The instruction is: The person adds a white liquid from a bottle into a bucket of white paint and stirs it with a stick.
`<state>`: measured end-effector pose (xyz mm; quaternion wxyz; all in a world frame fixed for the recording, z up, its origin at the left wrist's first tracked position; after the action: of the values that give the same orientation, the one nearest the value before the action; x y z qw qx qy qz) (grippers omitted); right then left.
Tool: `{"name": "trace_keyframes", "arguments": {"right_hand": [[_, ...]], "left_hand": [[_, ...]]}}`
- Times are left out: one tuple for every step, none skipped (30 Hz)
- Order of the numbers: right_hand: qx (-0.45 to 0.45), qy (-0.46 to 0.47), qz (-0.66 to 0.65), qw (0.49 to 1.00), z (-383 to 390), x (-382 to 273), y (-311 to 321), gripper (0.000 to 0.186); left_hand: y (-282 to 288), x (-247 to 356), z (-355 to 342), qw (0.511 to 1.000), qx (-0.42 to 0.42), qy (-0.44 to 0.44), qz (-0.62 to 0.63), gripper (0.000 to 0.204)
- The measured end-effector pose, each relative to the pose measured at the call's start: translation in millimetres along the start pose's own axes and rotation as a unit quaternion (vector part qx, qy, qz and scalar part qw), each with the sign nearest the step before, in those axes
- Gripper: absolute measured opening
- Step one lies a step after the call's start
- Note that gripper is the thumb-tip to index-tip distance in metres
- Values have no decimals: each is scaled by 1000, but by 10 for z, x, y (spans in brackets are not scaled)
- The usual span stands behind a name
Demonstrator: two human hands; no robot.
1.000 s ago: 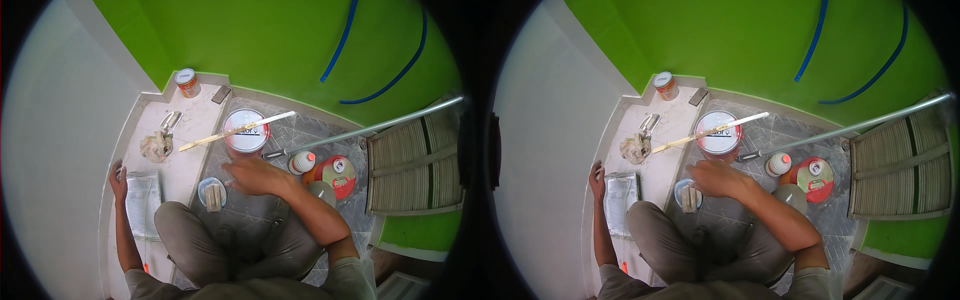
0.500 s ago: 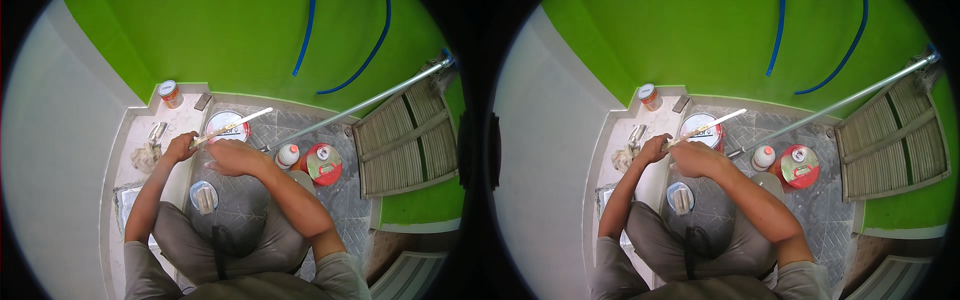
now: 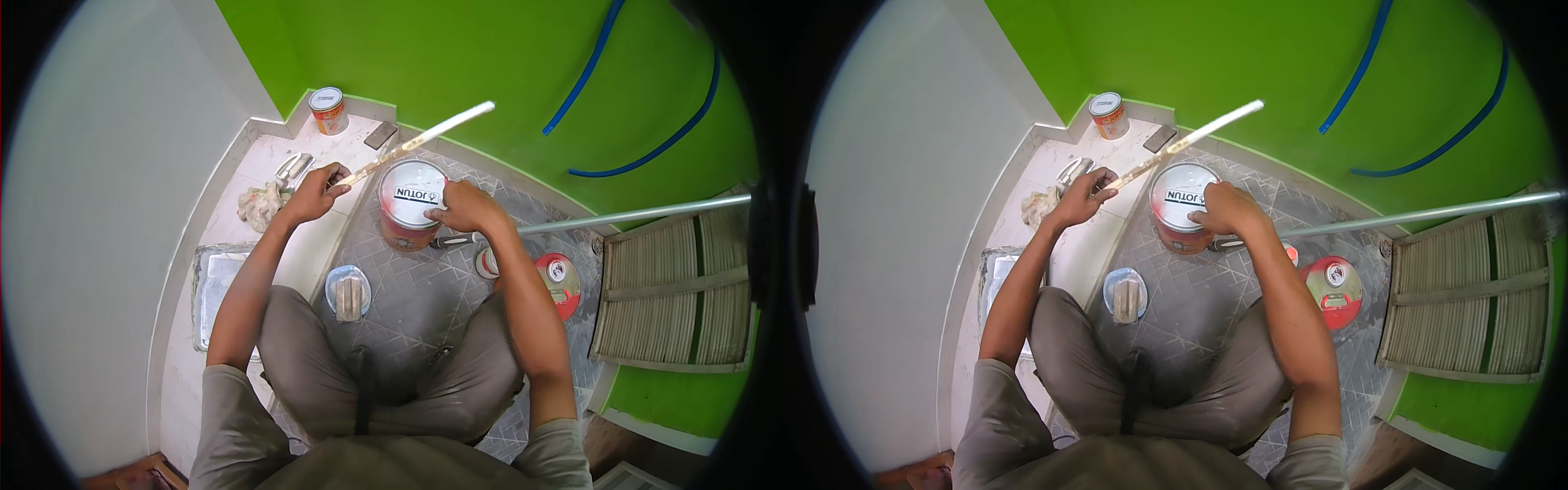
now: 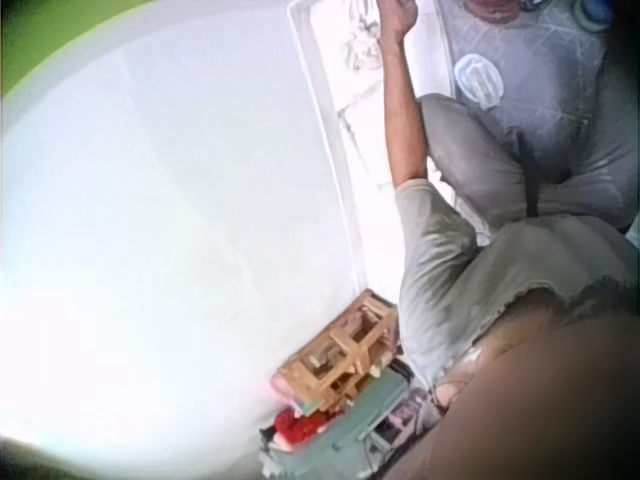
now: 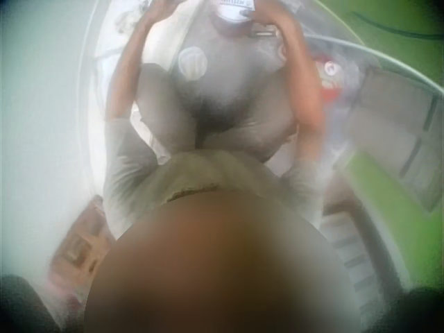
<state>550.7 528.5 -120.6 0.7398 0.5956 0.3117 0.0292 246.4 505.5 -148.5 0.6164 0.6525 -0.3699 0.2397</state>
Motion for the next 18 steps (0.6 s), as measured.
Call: {"name": "trace_keyframes", "arguments": {"right_hand": [[-52,-6,33,998,-119,-28,-66,60],[-103,-11,66,992,-216,-63,-131,77],[-105,-5,68,992,-325,-37,-225,77],[-67,25,85,994,-428,31,-309,101],[-34,52,102,993,-530,120,-423,128],[-36,63,103,992,-636,125,-495,128],[-66,59,122,989,-739,152,-547,144],[-96,56,143,984,-833,183,-599,162],[-97,55,145,983,-908,255,-682,168],[-99,74,148,981,-960,237,-717,168],[-112,60,136,983,-995,263,-749,170],[-123,45,127,983,-1033,292,-756,172],[-123,41,114,985,-1056,301,-766,174],[-123,34,103,986,-1062,310,-773,176],[-119,33,106,987,-1067,270,-781,175],[-122,45,111,985,-1075,246,-814,175],[-102,43,104,988,-1089,239,-826,174],[-81,38,97,991,-1089,261,-818,173]], "left_hand": [[88,17,19,999,17,26,18,23],[179,39,53,997,36,52,36,23],[236,150,86,997,41,55,36,23],[270,303,111,992,61,82,72,24],[213,330,125,984,78,113,112,24],[190,344,193,983,87,117,109,24],[172,372,256,978,103,118,138,24],[156,398,305,971,119,120,168,24],[137,427,340,974,125,109,151,25],[168,407,378,976,135,109,129,24],[167,373,393,980,135,102,108,26],[150,333,370,982,135,94,88,27],[134,329,359,982,151,83,79,29],[99,344,347,981,166,70,71,30],[54,306,336,979,175,79,67,31],[21,301,316,978,182,86,63,32],[-4,285,296,976,183,93,69,31],[-41,274,255,974,191,96,70,31]]}}
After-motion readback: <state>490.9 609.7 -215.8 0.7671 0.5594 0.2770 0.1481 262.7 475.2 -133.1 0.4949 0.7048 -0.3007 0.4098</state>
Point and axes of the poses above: each hand's wrist, its own z-axis away from the middle knuckle, its own y-axis out of the back of the hand, x = y × z, the point moved 5 cm from there along -z, towards the middle knuckle, and after that the axes turned 7 degrees about x, right-handed, at the moved point
